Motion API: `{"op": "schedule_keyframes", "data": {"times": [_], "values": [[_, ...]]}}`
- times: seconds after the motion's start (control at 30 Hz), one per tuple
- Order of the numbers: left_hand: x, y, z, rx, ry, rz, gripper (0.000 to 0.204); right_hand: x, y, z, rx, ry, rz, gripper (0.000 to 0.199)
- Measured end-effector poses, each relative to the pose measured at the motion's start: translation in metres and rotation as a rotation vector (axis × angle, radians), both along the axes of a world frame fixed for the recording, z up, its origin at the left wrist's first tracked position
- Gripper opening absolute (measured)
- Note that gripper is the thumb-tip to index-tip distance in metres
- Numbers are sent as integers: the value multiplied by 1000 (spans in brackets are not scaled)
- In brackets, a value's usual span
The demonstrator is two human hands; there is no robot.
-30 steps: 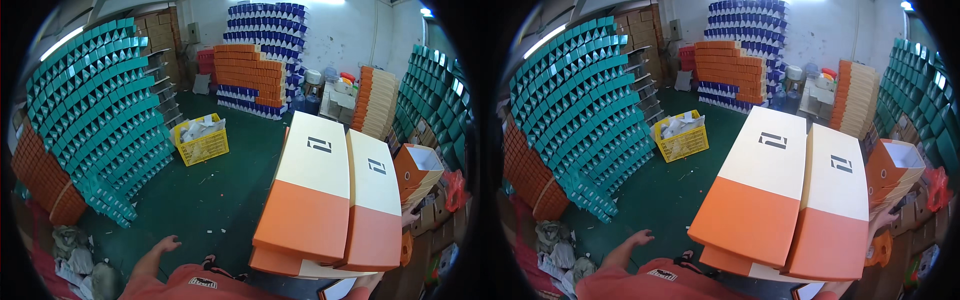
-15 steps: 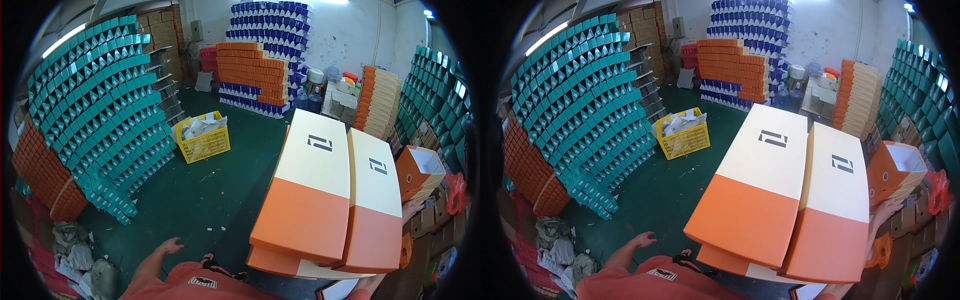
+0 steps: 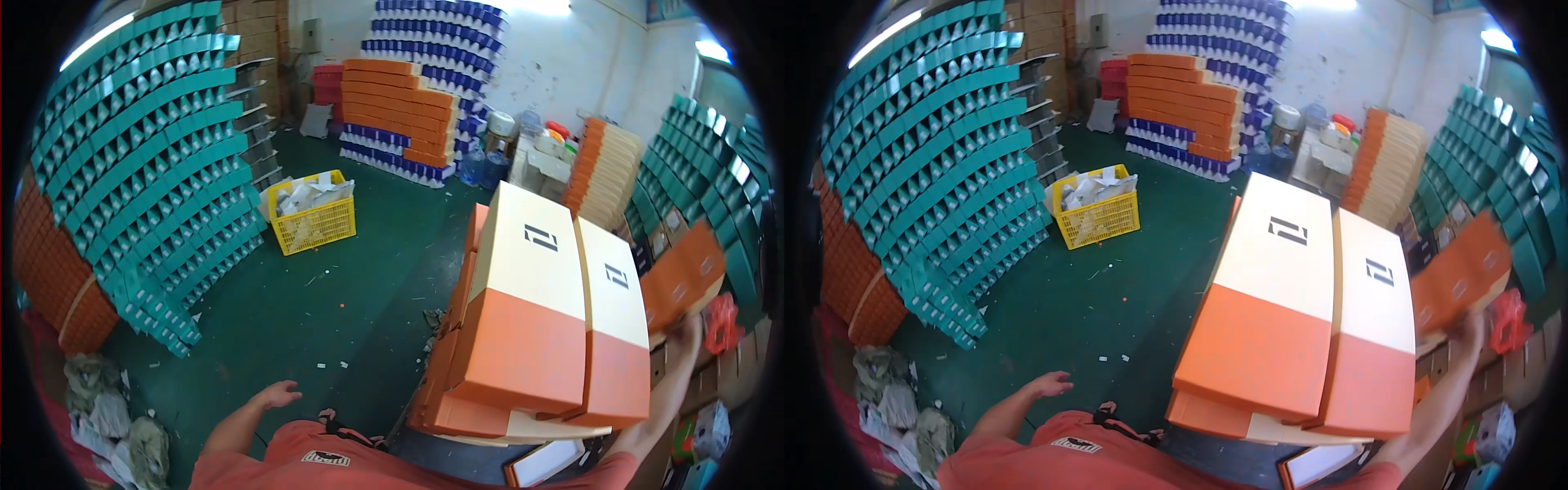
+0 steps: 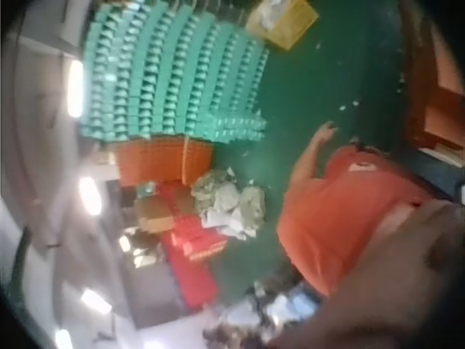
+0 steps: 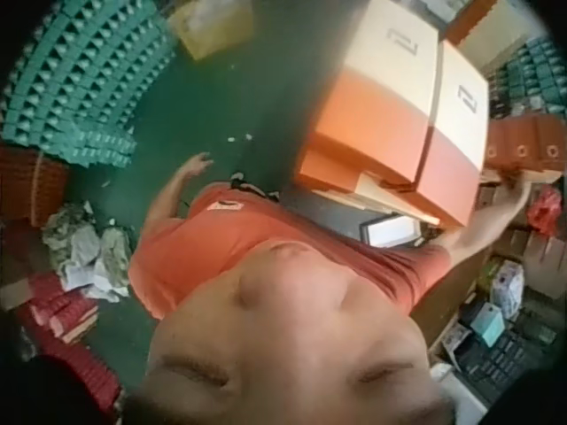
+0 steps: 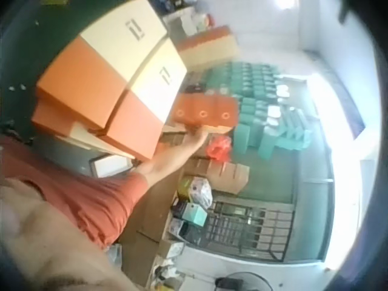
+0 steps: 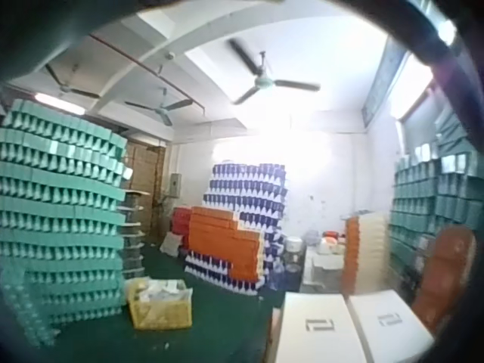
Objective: The person places white tissue paper into small orange and beige shoe boxes on a table. They then close the boxes and stack them into neat piles. The person repeats this process, handling multiple boxes and organizing them into larger stacks.
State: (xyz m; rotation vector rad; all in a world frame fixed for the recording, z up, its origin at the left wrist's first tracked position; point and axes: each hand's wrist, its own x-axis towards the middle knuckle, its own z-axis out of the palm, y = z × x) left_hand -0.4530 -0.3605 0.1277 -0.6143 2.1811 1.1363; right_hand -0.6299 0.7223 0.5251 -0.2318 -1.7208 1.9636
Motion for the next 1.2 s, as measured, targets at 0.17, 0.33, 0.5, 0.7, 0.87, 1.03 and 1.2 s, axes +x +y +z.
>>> {"op": "schedule_keyframes", "data": {"times": [0.17,0.33,0.5,0.7,0.87,1.03,1.2], "values": [[-57,23,-18,-8,244,-310,66,66,-38,96,48,69,197,43],[-83,47,-38,153,183,-547,65,188,-186,106,343,18,-395,64],[-64,141,2,462,52,-962,62,390,-310,59,717,68,-862,60],[11,238,49,929,-184,-1226,65,531,-566,-203,679,-519,-1100,74],[96,274,63,1117,-597,-1095,80,555,-769,-389,485,-1058,-880,95],[138,238,12,837,-610,-1322,83,578,-854,-440,46,-738,-857,80],[168,214,-15,805,-589,-1134,66,731,-853,-452,277,-1114,-1337,71]]}}
